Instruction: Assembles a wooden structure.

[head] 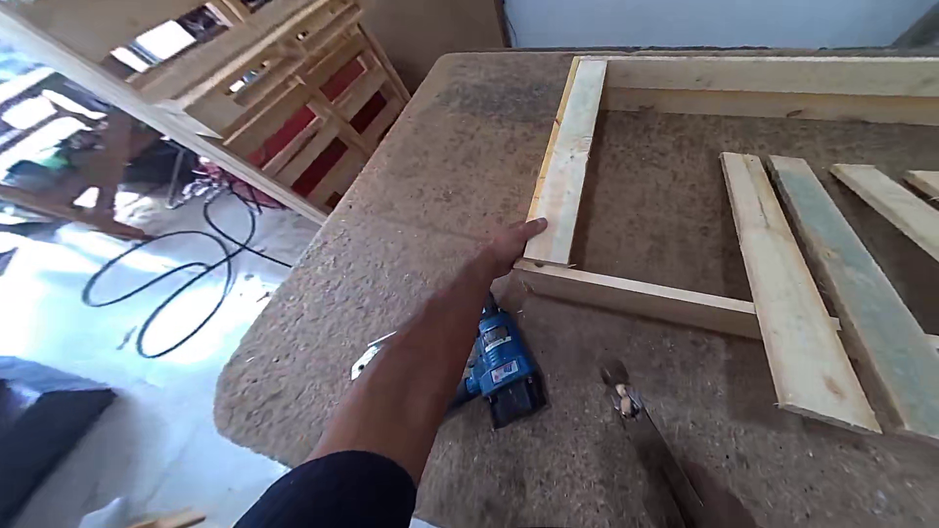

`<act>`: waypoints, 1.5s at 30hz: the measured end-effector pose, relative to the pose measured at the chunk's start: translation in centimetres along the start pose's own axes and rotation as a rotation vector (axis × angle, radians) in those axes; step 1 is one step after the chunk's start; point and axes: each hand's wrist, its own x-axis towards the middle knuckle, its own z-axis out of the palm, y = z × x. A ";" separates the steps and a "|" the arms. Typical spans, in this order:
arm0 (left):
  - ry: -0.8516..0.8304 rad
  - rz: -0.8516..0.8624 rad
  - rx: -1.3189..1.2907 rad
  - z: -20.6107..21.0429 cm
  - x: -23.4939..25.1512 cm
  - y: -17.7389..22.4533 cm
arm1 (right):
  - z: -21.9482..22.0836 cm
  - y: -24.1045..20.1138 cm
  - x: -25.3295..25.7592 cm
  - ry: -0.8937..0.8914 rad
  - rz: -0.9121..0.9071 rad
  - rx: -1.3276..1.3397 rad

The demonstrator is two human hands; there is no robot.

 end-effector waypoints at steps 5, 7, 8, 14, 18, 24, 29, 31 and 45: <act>0.057 0.017 0.000 -0.7 0.7 -0.4 | 4.2 -2.5 12.0 0.341 -0.478 -0.061; 0.075 0.020 0.031 -0.7 0.6 -0.1 | 5.1 -2.5 15.4 0.282 -0.379 -0.219; 0.071 0.019 0.057 -0.8 0.7 0.0 | 5.4 -2.3 16.9 0.185 -0.270 -0.288; 0.078 0.028 0.127 -1.3 1.3 -0.7 | 6.3 -3.3 17.3 0.299 -0.378 -0.290; 0.073 0.017 0.163 -1.3 1.3 -0.6 | 7.3 -3.0 19.2 0.181 -0.257 -0.381; 0.053 0.017 0.135 -1.6 1.3 -0.6 | 8.4 -4.4 18.1 0.260 -0.264 -0.276; 0.057 0.024 0.152 -1.4 1.3 -0.2 | 8.7 -4.6 18.8 0.248 -0.264 -0.297; 0.056 0.015 0.147 -1.5 1.5 -0.9 | 9.0 -4.1 17.8 0.349 -0.413 -0.268; 0.069 0.016 0.179 -1.5 1.7 -0.7 | 5.5 -8.8 18.6 0.025 0.124 -0.128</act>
